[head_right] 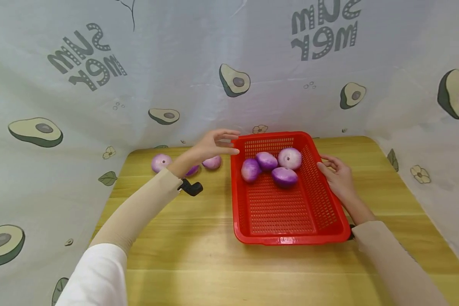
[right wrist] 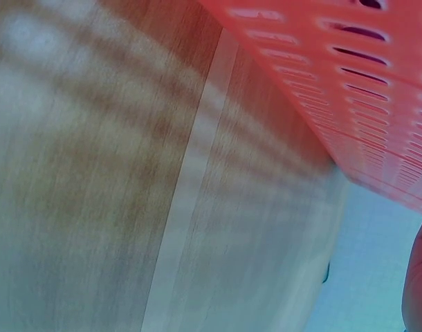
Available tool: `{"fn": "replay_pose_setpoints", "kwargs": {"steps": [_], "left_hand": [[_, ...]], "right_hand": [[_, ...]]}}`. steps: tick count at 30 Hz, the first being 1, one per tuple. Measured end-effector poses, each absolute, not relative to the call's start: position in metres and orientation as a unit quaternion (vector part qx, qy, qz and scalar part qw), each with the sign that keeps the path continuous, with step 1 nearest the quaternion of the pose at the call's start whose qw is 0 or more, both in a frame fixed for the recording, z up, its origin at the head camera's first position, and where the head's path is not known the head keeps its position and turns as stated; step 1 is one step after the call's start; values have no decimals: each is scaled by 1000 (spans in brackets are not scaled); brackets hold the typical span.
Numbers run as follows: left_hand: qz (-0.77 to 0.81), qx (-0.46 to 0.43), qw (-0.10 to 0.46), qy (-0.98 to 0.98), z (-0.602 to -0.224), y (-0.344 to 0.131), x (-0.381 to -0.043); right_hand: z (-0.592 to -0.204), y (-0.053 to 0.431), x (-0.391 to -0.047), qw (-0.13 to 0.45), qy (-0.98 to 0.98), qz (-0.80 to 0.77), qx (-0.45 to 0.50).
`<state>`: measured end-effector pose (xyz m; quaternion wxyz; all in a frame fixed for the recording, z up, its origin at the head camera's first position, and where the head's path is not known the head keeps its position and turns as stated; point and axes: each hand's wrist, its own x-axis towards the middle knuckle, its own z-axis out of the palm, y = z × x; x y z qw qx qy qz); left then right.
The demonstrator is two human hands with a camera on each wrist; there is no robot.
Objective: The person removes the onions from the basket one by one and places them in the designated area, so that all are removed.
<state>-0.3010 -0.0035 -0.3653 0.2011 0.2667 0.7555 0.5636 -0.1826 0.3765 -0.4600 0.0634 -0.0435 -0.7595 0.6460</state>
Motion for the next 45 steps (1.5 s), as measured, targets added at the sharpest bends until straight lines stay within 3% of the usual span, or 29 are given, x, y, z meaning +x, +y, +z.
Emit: {"fn": "replay_pose_setpoints", "kwargs": {"steps": [17, 28, 36, 45], "left_hand": [[559, 259, 211, 759, -390, 76, -287], [563, 165, 217, 780, -408, 122, -268], [552, 167, 225, 785, -421, 140, -255], [511, 180, 180, 821, -438, 155, -249]], "right_hand": [[-464, 377, -183, 77, -739, 668, -41], [-463, 376, -182, 73, -722, 686, -41], [-461, 373, -182, 72, -705, 705, -38], [-462, 372, -182, 70, -681, 728, -40]]}}
